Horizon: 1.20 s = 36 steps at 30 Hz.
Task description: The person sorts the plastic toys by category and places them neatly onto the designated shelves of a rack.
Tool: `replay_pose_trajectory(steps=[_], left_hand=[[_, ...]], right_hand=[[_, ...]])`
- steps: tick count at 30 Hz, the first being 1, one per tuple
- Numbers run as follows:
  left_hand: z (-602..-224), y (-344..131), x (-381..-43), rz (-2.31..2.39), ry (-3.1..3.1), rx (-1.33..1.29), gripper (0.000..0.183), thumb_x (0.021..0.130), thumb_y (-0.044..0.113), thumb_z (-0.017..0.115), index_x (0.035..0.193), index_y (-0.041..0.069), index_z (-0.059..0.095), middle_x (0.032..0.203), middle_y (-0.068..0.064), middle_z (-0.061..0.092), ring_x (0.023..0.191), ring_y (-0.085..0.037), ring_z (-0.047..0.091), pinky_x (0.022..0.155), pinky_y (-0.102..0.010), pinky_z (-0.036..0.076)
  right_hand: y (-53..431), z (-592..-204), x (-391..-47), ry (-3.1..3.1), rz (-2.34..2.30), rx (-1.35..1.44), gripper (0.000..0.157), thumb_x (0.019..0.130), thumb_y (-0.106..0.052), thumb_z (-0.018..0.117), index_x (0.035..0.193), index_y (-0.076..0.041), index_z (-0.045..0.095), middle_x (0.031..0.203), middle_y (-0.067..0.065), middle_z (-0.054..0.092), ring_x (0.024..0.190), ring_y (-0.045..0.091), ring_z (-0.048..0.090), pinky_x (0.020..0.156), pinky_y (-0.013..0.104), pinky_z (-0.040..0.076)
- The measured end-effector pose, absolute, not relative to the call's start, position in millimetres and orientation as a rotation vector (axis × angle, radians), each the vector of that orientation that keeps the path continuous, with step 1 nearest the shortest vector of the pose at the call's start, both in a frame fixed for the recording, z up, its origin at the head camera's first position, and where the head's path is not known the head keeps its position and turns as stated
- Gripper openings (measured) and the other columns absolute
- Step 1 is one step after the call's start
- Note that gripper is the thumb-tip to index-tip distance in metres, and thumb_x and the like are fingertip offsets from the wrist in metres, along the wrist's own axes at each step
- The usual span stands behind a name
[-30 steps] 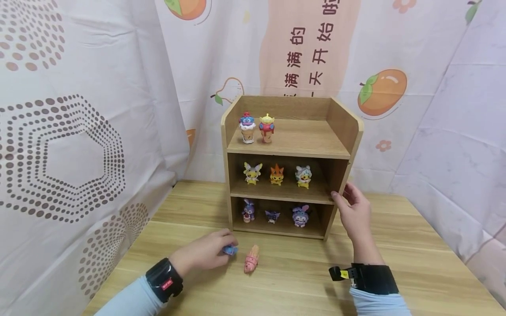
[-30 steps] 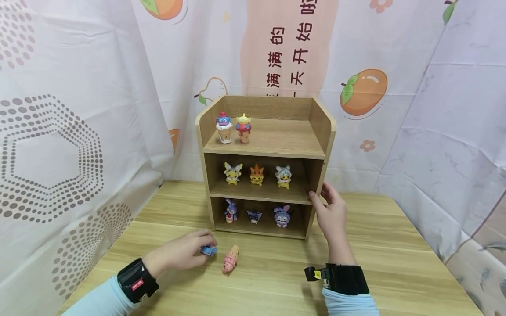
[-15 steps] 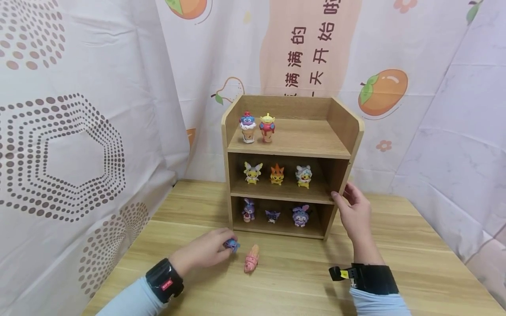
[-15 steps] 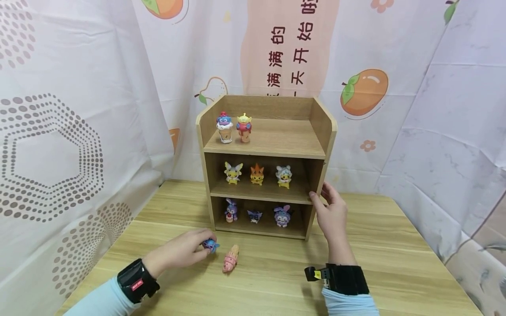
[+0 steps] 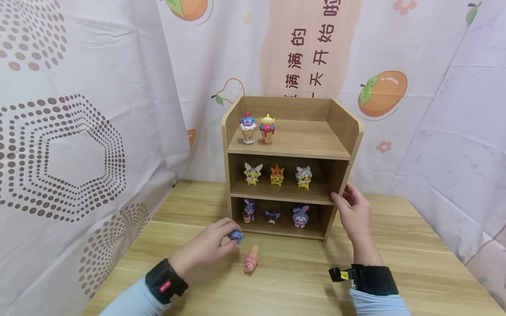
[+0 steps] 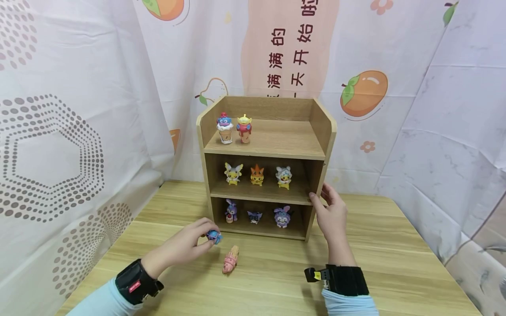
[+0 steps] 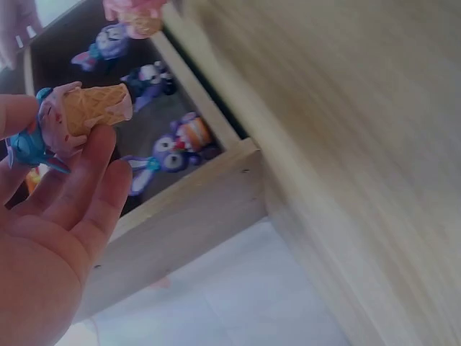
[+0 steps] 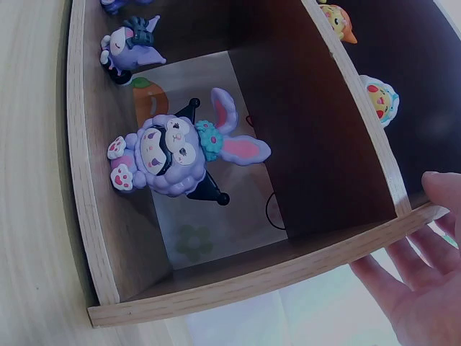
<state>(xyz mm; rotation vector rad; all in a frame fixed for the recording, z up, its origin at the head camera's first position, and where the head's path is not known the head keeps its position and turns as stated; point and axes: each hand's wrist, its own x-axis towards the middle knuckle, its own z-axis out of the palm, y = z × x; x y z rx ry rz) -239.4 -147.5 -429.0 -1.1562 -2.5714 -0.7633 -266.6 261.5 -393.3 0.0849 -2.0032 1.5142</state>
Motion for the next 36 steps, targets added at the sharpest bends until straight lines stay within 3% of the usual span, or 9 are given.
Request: replay_pose_trajectory(steps=[8, 18, 27, 36], left_hand=[[-415.9, -140.6, -236.7, -0.918, -2.404, -1.161, 0.029, 0.093, 0.010, 0.071, 0.121, 0.013, 0.064, 0.116, 0.008, 0.062, 0.101, -0.006, 0.062, 0.088, -0.028, 0.056], [-399.3, -131.8, -239.4, -0.966, -2.223, -1.216, 0.038, 0.100, 0.010, 0.065, 0.137, 0.005, 0.057, 0.118, -0.001, 0.063, 0.099, -0.010, 0.064, 0.081, -0.029, 0.058], [-375.7, -117.9, -241.7, -0.915, -2.070, -1.256, 0.039, 0.099, 0.009, 0.066, 0.136, 0.002, 0.057, 0.118, -0.006, 0.064, 0.097, -0.012, 0.063, 0.080, -0.021, 0.054], [-347.1, -103.0, -243.6, -0.927, -1.945, -1.268, 0.041, 0.096, 0.000, 0.066, 0.135, -0.001, 0.056, 0.118, -0.010, 0.063, 0.095, -0.015, 0.065, 0.078, -0.026, 0.058]], right_hand=[[261.8, -392.6, -265.3, -2.016, 1.498, 0.083, 0.050, 0.097, -0.018, 0.072, 0.144, -0.008, 0.057, 0.137, 0.015, 0.061, 0.126, 0.027, 0.058, 0.090, 0.015, 0.050], [264.5, -394.6, -266.8, -2.017, 1.499, 0.080, 0.050, 0.097, -0.019, 0.072, 0.144, -0.007, 0.057, 0.137, 0.015, 0.061, 0.124, 0.022, 0.059, 0.091, 0.016, 0.050], [265.6, -395.4, -268.2, -2.028, 1.493, 0.066, 0.050, 0.097, -0.021, 0.071, 0.144, -0.007, 0.057, 0.137, 0.013, 0.061, 0.125, 0.024, 0.059, 0.092, 0.017, 0.050], [264.6, -395.6, -268.5, -2.037, 1.489, 0.072, 0.050, 0.098, -0.020, 0.071, 0.144, -0.006, 0.057, 0.137, 0.015, 0.061, 0.126, 0.026, 0.059, 0.091, 0.017, 0.050]])
